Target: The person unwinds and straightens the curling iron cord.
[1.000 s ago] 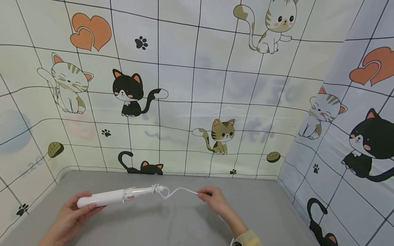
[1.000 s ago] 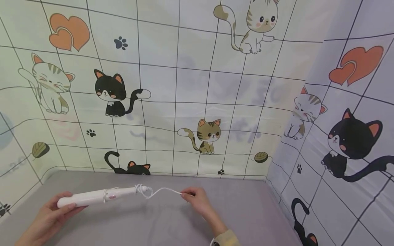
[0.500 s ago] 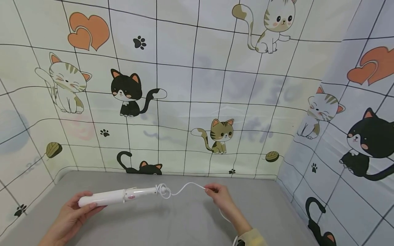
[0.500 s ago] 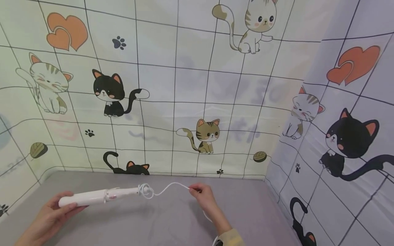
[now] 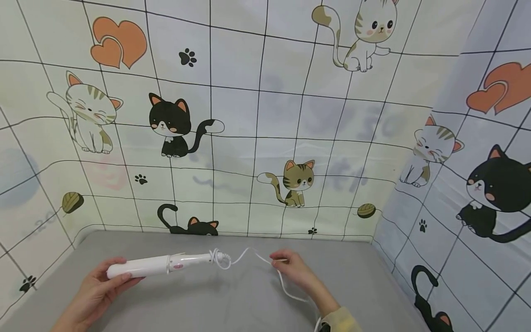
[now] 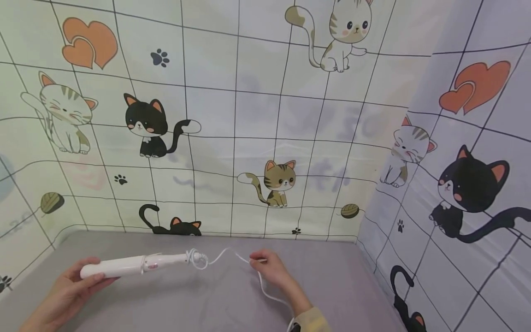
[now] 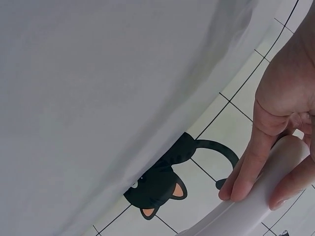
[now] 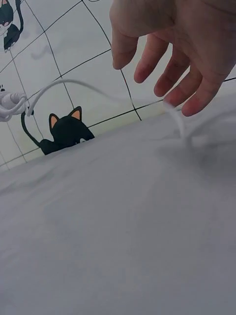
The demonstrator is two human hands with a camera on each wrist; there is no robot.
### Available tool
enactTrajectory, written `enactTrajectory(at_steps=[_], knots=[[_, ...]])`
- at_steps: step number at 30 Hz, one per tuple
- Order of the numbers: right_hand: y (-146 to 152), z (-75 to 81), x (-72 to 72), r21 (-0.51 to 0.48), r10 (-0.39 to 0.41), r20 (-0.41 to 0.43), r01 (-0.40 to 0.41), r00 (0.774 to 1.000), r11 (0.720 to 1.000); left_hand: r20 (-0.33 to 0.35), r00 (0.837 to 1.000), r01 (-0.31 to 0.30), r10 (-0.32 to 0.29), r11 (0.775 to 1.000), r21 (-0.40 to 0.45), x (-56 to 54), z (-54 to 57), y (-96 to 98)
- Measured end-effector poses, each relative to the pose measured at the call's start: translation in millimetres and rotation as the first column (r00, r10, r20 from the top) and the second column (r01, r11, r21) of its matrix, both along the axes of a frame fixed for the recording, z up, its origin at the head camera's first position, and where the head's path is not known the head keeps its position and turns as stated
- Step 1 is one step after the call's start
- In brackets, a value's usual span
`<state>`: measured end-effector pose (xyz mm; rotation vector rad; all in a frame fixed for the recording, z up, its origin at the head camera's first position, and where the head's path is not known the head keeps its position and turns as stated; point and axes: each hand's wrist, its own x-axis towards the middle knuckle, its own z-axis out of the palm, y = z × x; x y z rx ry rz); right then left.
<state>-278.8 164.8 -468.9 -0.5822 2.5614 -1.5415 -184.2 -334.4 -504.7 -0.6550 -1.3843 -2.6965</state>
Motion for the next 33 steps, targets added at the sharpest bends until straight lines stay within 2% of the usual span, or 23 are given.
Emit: enactTrajectory(at_steps=[5,11,16,24,33], knots=[[-1.4,4.2,1.4,0.043,0.101,-0.007,-0.100,0.995,0.994,0.023,1.000,-0.013,0.014,0.999,-0.032,-1.7,-0.8,2.8],[-13.7,12.3,6.9,0.043,0.247,-0.020,-0.246,0.969,0.968,-0.015,1.000,0.013,-0.013,0.999,-0.032,-1.6,-1.5,2.3],[-24.8,18.6,11.3,0.046,0.255,-0.044,-0.253,0.966,0.966,-0.023,0.999,0.040,-0.040,0.999,-0.032,-0.5,-1.5,4.3],[-42.2,18.2,5.5,0.077,0.263,-0.122,-0.255,0.957,0.964,-0.054,0.997,0.052,-0.053,0.998,-0.029,-1.9,-3.3,9.7],[-62.1,22.8,-0.5,0.199,0.299,-0.158,-0.266,0.941,0.943,0.030,0.999,-0.021,0.025,0.993,-0.119,0.2,0.7,10.8]])
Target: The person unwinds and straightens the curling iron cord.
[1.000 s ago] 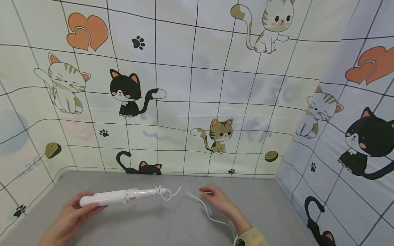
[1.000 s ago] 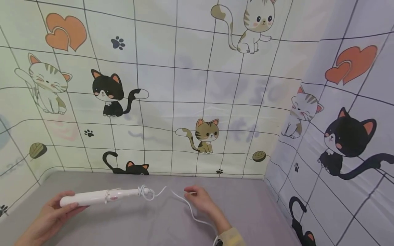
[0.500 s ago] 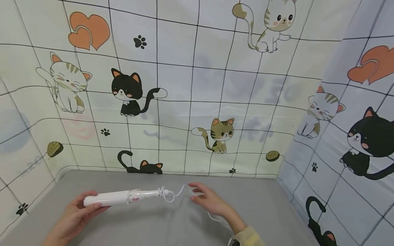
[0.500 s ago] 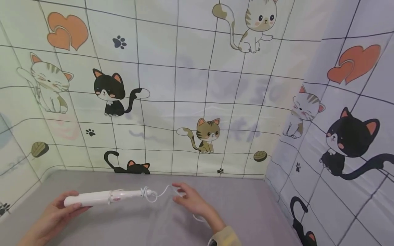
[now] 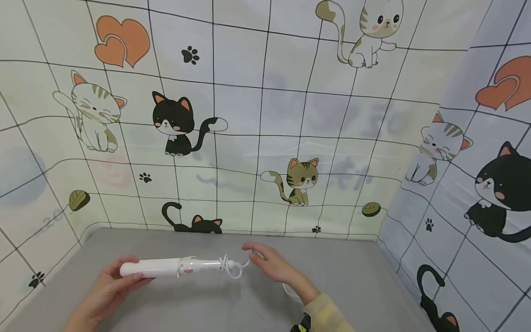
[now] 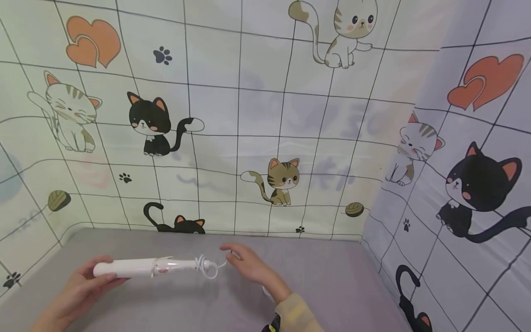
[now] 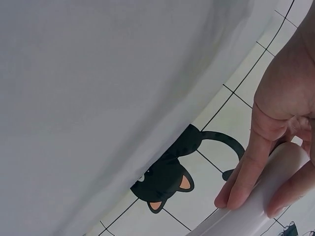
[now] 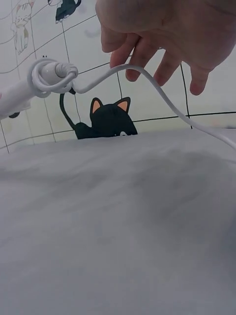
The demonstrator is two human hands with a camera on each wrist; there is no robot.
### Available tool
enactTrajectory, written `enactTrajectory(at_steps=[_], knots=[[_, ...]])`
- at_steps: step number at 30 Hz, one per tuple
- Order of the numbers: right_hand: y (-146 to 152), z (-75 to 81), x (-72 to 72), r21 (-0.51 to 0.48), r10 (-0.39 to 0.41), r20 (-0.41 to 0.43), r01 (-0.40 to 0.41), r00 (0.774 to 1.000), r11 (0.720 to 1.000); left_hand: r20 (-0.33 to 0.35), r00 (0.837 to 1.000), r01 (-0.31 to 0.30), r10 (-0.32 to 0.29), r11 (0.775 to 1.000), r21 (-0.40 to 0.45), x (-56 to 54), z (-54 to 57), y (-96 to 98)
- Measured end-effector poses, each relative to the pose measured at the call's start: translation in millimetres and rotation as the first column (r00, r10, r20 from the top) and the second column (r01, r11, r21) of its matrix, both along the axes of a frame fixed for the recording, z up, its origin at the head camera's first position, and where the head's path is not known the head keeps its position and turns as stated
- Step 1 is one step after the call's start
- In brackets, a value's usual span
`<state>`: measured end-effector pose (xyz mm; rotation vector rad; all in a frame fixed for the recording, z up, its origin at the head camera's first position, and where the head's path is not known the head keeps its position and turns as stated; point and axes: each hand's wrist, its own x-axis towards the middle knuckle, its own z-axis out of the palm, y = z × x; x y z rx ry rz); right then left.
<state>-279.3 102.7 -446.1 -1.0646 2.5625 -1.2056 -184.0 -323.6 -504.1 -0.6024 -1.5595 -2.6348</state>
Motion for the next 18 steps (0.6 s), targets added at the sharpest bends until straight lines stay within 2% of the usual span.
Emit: enactTrajectory(at_steps=[3,11,18], knots=[[-0.5,0.3,-2.9,0.027,0.006,-0.020,-0.006,1.000,1.000,0.003,1.000,0.003,-0.003,1.000,-0.001,-1.6,0.5,1.0],[3.9,-4.1,-5.2,0.066,-0.004,-0.008,0.004,1.000,0.998,-0.043,0.998,0.057,-0.055,0.997,0.055,-0.7,0.9,-2.4],[10.8,-7.4,-6.0,0.029,0.028,-0.017,-0.027,0.999,0.999,-0.040,0.999,0.029,-0.026,0.997,0.072,2.1,-1.9,-6.4]])
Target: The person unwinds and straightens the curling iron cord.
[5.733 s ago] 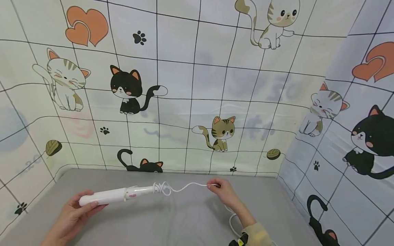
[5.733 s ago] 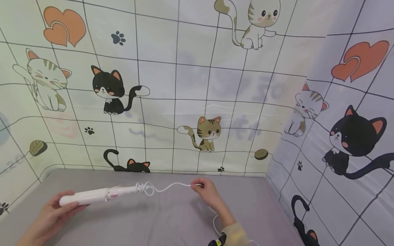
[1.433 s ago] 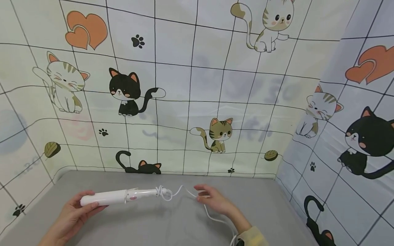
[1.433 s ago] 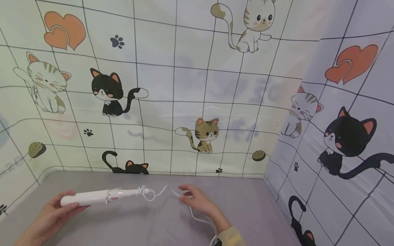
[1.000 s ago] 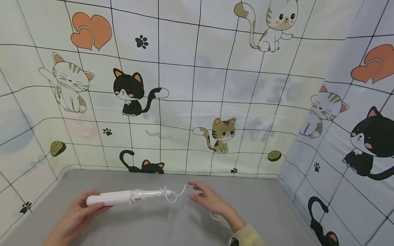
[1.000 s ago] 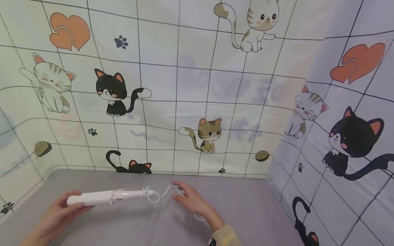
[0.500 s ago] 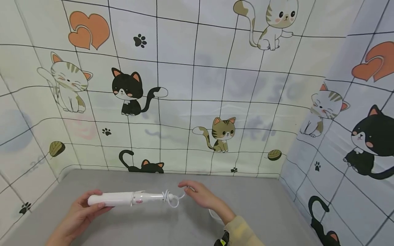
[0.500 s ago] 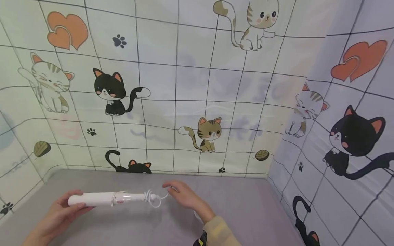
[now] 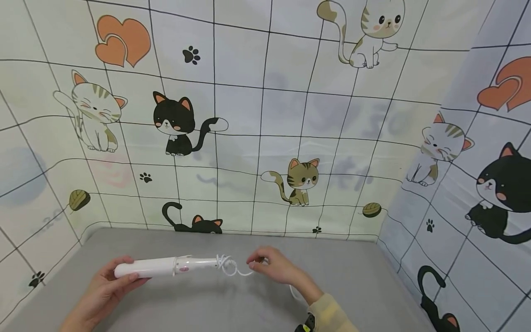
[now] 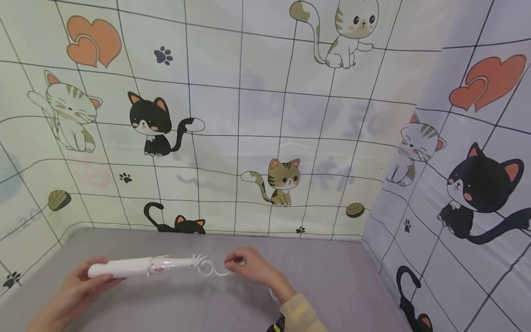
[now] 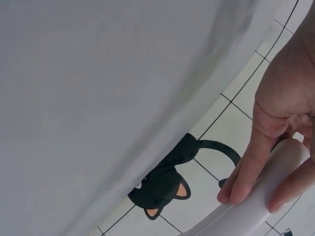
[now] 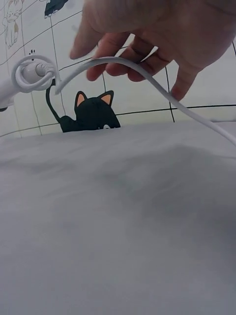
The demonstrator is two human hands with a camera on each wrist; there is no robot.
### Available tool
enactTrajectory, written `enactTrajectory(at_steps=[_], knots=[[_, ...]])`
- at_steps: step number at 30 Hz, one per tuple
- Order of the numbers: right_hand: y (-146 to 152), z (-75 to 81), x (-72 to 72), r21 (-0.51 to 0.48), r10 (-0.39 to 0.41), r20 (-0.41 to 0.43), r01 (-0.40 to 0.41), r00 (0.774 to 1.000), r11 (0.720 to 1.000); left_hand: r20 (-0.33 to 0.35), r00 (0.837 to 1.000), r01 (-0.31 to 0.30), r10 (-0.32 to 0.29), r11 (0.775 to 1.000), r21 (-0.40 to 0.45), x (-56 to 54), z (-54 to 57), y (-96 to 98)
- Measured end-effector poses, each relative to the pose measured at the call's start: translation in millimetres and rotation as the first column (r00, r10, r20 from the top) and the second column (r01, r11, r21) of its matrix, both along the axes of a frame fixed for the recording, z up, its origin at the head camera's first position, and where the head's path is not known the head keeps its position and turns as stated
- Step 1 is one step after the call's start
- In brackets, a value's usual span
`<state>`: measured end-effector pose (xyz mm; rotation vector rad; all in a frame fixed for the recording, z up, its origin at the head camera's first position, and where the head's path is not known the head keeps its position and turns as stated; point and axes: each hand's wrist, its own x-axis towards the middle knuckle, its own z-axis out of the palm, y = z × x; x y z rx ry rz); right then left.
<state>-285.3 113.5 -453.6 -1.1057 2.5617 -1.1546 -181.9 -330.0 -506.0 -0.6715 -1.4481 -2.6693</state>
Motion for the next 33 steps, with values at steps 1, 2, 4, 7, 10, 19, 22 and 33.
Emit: enactTrajectory(at_steps=[1,2,4,7,10,19,22,33], knots=[[1.4,-0.4,-0.2,-0.008,0.011,0.003,-0.011,1.000,1.000,0.002,1.000,-0.005,0.005,1.000,0.001,0.5,-0.6,-0.7],[2.9,-0.2,-0.1,-0.015,0.023,0.003,-0.023,1.000,1.000,0.003,1.000,-0.011,0.011,1.000,0.001,1.0,-1.1,-1.6],[6.4,-0.1,0.0,-0.031,0.046,0.019,-0.045,0.999,0.999,0.006,1.000,-0.019,0.019,1.000,0.005,1.7,-2.1,-3.3],[12.0,0.5,1.3,-0.040,0.051,0.049,-0.049,0.998,0.998,-0.010,1.000,0.000,0.000,0.999,0.033,2.4,-4.2,-6.7],[17.5,-0.6,1.8,-0.046,0.018,0.065,-0.015,0.998,0.999,-0.015,1.000,0.022,-0.021,0.998,0.056,4.3,-4.6,-9.7],[30.0,-5.2,-7.2,-0.062,-0.118,0.060,0.121,0.991,0.991,-0.002,1.000,0.029,-0.029,0.997,0.068,8.6,-7.9,-14.9],[32.3,-3.2,-9.5,-0.089,-0.139,0.033,0.141,0.990,0.986,-0.009,0.999,0.041,-0.040,0.995,0.087,7.8,-8.7,-16.1],[48.0,1.8,-7.7,-0.033,-0.139,0.030,0.140,0.990,0.990,-0.040,0.999,-0.014,0.020,0.988,0.152,4.6,-6.6,-14.1]])
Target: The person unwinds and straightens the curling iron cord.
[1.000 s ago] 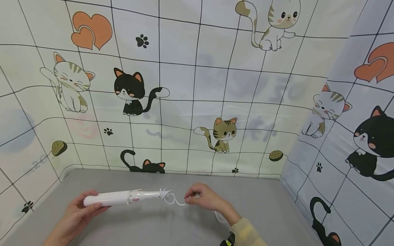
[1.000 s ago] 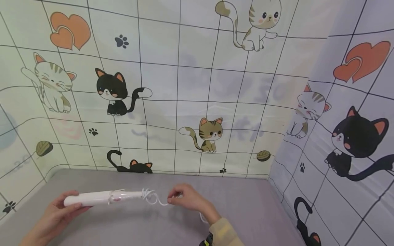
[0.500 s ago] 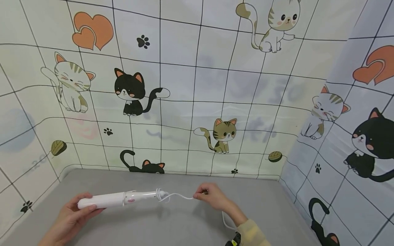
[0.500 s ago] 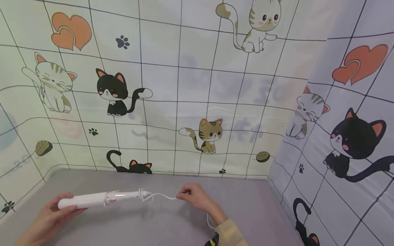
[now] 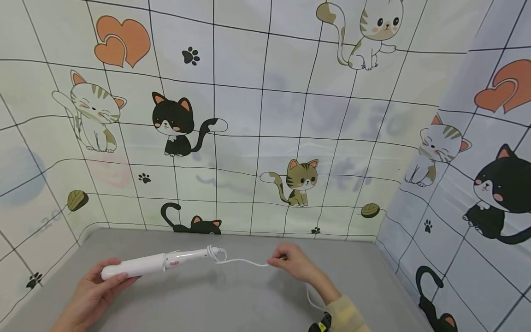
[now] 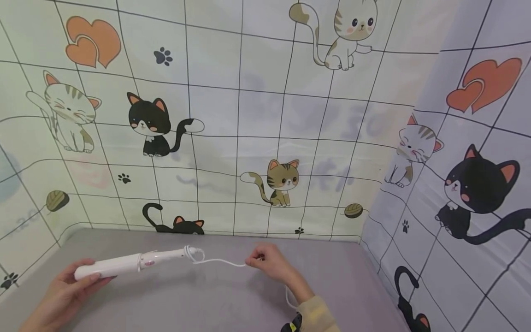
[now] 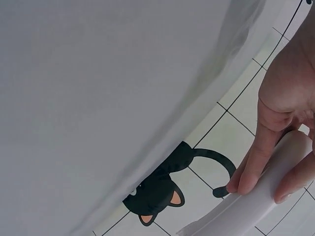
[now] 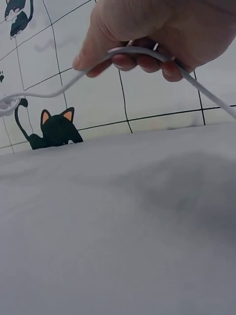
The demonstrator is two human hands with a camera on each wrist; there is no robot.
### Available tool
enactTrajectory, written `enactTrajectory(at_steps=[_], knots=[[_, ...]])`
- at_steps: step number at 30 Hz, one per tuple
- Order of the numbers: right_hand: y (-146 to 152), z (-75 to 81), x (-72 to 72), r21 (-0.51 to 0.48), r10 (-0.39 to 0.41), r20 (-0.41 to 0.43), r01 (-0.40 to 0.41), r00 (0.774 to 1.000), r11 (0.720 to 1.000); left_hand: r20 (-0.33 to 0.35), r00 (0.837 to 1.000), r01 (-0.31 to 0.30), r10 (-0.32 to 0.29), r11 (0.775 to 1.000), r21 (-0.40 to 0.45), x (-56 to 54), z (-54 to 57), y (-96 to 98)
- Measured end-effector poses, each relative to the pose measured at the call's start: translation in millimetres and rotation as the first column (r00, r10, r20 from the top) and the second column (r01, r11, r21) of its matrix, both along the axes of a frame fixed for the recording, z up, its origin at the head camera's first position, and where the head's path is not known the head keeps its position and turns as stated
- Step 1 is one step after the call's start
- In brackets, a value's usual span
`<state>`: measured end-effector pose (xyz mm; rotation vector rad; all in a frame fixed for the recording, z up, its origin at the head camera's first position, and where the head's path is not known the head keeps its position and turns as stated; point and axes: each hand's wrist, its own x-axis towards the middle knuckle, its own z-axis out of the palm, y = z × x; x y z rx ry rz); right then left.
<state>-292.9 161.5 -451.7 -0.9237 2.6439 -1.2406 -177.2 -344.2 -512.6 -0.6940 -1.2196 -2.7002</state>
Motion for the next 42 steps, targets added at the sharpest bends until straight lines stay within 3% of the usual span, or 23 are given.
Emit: enactTrajectory(at_steps=[5,9,11,15,19,23,32,36,42], knots=[[3.6,-3.9,-1.2,0.101,-0.095,-0.112,0.106,0.989,0.989,-0.002,1.000,-0.021,0.021,0.999,0.039,0.7,1.7,-0.8],[6.3,-6.1,-3.2,0.113,-0.217,-0.194,0.241,0.957,0.964,0.006,1.000,-0.026,0.026,1.000,0.005,2.6,1.7,-3.0],[7.2,-6.8,-4.3,0.111,-0.232,-0.223,0.261,0.947,0.959,-0.002,1.000,-0.009,0.009,1.000,-0.030,3.7,0.8,-3.7],[6.4,-9.6,-5.8,0.166,-0.167,-0.259,0.214,0.951,0.963,-0.021,1.000,0.020,-0.022,0.997,-0.072,4.5,-0.3,-3.4],[3.5,-12.3,-5.1,0.208,-0.097,-0.255,0.152,0.962,0.966,-0.007,1.000,0.012,-0.013,0.997,-0.080,3.3,1.4,-2.0],[0.7,-11.9,-2.7,0.204,-0.090,-0.258,0.145,0.962,0.968,0.016,1.000,0.003,-0.001,0.996,-0.086,1.1,5.7,-1.6],[-7.6,-8.6,1.7,0.244,-0.078,-0.231,0.135,0.970,0.960,-0.009,1.000,-0.006,0.005,0.996,-0.094,-3.4,10.0,0.4],[-18.0,-7.1,3.7,0.194,-0.037,-0.182,0.073,0.983,0.978,-0.008,1.000,-0.013,0.012,0.995,-0.102,-2.8,9.9,0.7],[-40.6,-2.6,6.6,0.043,0.014,-0.037,-0.013,0.999,0.999,0.014,1.000,-0.012,0.014,0.991,-0.135,0.1,10.9,4.4]])
